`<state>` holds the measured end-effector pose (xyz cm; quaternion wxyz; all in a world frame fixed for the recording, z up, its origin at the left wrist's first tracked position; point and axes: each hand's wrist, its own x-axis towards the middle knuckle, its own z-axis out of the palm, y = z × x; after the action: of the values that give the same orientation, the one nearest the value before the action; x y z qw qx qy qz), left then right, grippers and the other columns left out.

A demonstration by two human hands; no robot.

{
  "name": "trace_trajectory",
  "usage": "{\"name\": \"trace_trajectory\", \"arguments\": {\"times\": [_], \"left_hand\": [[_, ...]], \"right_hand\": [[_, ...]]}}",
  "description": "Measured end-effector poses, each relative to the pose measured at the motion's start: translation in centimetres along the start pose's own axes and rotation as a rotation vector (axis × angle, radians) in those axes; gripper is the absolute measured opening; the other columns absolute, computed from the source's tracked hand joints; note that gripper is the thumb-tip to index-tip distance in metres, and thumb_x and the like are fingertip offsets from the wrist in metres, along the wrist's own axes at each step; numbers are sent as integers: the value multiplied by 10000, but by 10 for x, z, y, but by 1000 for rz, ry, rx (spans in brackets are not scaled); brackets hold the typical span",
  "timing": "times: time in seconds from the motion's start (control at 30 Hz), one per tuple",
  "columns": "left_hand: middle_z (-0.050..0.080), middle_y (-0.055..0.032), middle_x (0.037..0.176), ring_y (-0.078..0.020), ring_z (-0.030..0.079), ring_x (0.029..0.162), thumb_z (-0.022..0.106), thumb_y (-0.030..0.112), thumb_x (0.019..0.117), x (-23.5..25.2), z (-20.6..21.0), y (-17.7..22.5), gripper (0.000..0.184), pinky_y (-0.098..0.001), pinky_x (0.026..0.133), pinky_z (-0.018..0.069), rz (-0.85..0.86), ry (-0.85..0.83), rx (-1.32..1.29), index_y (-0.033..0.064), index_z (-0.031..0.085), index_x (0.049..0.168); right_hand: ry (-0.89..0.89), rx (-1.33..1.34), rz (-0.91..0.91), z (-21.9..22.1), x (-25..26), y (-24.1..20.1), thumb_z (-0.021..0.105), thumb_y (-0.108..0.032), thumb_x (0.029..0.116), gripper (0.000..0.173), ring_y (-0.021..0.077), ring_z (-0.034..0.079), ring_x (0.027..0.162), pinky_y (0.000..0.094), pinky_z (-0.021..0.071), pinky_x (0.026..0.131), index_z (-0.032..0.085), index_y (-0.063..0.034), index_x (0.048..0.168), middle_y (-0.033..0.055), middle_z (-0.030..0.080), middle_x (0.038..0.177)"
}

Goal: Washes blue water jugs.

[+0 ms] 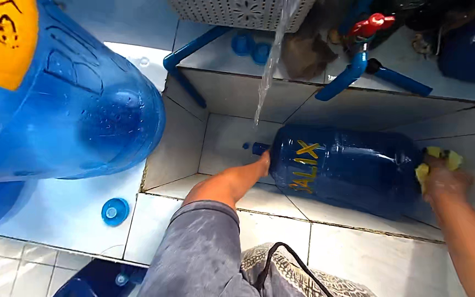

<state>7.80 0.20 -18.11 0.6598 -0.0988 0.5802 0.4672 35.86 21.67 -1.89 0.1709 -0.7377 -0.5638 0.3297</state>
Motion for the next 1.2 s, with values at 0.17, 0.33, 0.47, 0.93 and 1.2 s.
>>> {"name": "trace_trajectory", "arguments": {"times": [0.17, 0.33, 0.47, 0.93, 1.2], "left_hand": [[569, -235, 1335, -327, 575, 1165, 185, 480, 1121, -1, -39, 23, 630, -499, 974, 478, -44, 114, 105, 21, 497, 1420], [474, -326, 1453, -419, 515, 1308, 119, 595, 1082, -32, -95, 85, 830, -545, 1072, 440, -112, 111, 299, -79, 391, 1484], [427, -269, 1544, -402, 436, 1417, 136, 550, 1103, -109, -57, 167, 747, -550, 1147, 372, 315, 117, 601, -7, 342, 1555], [594, -225, 1365, -328, 585, 1263, 886, 316, 744, -216, 42, 94, 851, -530, 1067, 488, 946, 298, 924, 0, 499, 1433], [419, -255, 1529, -329, 462, 1392, 893, 328, 714, -229, 35, 82, 1015, -473, 1155, 399, 928, 378, 820, -22, 371, 1511]], "right_hand": [[21, -118, -467, 21, -86, -27, 569, -204, 1031, 433, 369, 685, 994, 495, 509, 948, 609, 183, 1220, 348, 676, 1085], [95, -109, -856, 53, -143, -39, 566, -245, 997, 441, 486, 688, 1035, 588, 535, 904, 661, 146, 1179, 353, 687, 1099], [-5, -29, -1182, 69, -201, -52, 639, -272, 911, 452, 430, 681, 1000, 551, 569, 839, 685, 75, 1198, 285, 680, 1099], [-371, 112, -1232, 104, -176, -152, 666, -81, 904, 355, 385, 597, 1269, 564, 443, 1109, 682, 42, 1237, 253, 657, 1291], [-324, -74, -1000, 97, -151, -169, 647, -106, 939, 263, 426, 660, 1113, 643, 512, 933, 686, 33, 1158, 262, 686, 1164]]}}
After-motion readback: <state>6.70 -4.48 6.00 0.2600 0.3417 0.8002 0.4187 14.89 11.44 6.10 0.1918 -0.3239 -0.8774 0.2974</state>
